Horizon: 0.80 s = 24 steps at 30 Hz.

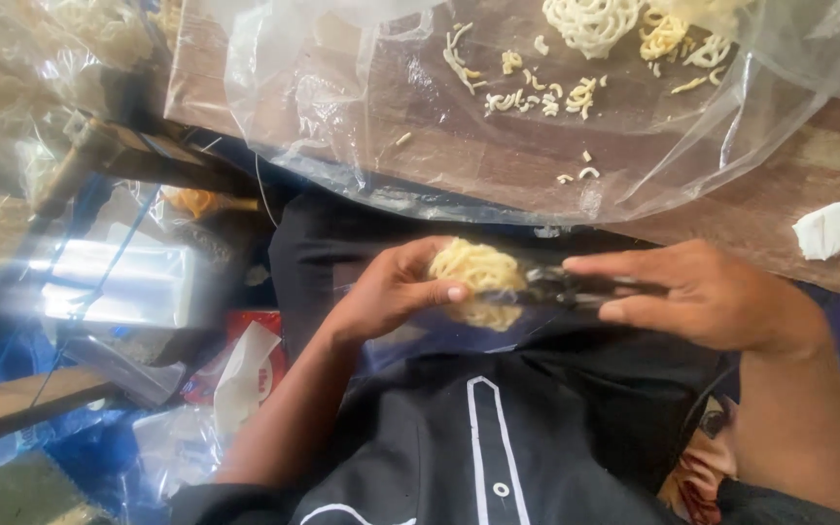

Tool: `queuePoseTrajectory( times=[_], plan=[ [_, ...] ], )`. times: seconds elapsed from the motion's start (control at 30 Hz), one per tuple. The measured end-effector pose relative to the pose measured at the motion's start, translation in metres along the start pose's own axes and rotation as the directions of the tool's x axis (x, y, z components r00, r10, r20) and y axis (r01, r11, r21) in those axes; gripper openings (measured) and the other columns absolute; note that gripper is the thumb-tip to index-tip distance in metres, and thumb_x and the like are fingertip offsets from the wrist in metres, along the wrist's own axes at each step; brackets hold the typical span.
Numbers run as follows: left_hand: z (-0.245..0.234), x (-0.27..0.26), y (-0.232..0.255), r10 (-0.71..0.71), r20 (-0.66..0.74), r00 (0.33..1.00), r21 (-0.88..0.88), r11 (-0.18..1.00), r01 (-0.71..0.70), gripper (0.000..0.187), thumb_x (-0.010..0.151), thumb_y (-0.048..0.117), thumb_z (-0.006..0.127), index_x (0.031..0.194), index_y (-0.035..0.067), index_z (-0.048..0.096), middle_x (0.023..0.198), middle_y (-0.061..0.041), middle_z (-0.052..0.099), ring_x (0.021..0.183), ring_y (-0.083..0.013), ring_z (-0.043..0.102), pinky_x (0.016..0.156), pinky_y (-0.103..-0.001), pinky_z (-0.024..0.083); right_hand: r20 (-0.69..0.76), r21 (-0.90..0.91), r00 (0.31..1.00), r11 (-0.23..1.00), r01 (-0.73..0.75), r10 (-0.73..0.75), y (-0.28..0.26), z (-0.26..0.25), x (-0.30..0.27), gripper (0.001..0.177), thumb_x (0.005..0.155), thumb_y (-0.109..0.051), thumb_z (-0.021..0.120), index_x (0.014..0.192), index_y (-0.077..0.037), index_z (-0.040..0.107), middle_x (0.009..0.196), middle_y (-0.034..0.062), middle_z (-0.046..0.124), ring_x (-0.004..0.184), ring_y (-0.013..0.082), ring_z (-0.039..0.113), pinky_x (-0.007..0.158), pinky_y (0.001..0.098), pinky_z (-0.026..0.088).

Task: Bagging individual crackers into plastic bags and sealing them with a manual heat sealer.

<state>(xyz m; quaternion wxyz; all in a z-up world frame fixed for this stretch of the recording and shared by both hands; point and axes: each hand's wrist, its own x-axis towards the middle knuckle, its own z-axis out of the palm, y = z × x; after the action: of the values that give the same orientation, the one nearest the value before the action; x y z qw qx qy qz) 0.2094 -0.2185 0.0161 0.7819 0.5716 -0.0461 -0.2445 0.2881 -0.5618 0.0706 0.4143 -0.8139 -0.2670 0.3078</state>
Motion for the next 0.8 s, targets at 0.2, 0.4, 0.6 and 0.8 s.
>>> queuePoseTrajectory(
  times=[0.2, 0.4, 0.6, 0.8],
  plan=[
    [-0.011, -0.012, -0.025, -0.002, -0.055, 0.998, -0.049, 0.999, 0.000, 0.036, 0.093, 0.011, 0.071, 0.126, -0.003, 0.063, 0.107, -0.015, 0.073, 0.090, -0.0202, 0.072, 0.080, -0.031, 0.062, -0.051, 0.122, 0.971, 0.966, -0.228, 0.236, 0.032, -0.022, 0.000, 0.062, 0.078, -0.010, 0.076, 0.140, -0.013, 0.069, 0.072, 0.0093, 0.077, 0.048, 0.0152, 0.048, 0.044, 0.0281, 0.037],
    [-0.027, -0.023, -0.056, 0.126, -0.063, 0.990, -0.346, 0.928, -0.140, 0.041, 0.096, 0.011, 0.067, 0.133, -0.003, 0.058, 0.117, -0.018, 0.067, 0.102, -0.0242, 0.068, 0.091, -0.036, 0.057, -0.370, 0.323, 0.888, 0.934, -0.154, 0.274, 0.078, -0.041, -0.001, 0.055, 0.095, -0.005, 0.060, 0.150, -0.001, 0.056, 0.082, 0.0123, 0.061, 0.061, 0.0141, 0.049, 0.046, 0.0226, 0.036],
    [-0.019, -0.009, -0.050, 0.326, 0.069, 0.943, -0.695, 0.694, -0.189, 0.053, 0.098, 0.017, 0.074, 0.142, -0.001, 0.051, 0.127, -0.020, 0.068, 0.111, -0.0280, 0.071, 0.101, -0.041, 0.059, -0.765, 0.078, 0.623, 0.983, -0.166, 0.166, 0.116, -0.061, 0.050, 0.045, 0.109, -0.009, 0.064, 0.152, 0.001, 0.055, 0.092, 0.0090, 0.065, 0.069, 0.0122, 0.056, 0.052, 0.0239, 0.043],
    [-0.024, -0.008, -0.054, 0.374, 0.079, 0.924, -0.769, 0.613, -0.182, 0.069, 0.098, 0.015, 0.082, 0.155, 0.009, 0.043, 0.134, -0.018, 0.064, 0.120, -0.0288, 0.069, 0.107, -0.043, 0.057, -0.818, -0.302, 0.575, 0.859, -0.414, -0.011, 0.115, -0.098, 0.098, 0.043, 0.115, -0.023, 0.061, 0.151, 0.000, 0.057, 0.086, 0.0091, 0.072, 0.074, 0.0252, 0.068, 0.064, 0.0391, 0.049]
  ],
)
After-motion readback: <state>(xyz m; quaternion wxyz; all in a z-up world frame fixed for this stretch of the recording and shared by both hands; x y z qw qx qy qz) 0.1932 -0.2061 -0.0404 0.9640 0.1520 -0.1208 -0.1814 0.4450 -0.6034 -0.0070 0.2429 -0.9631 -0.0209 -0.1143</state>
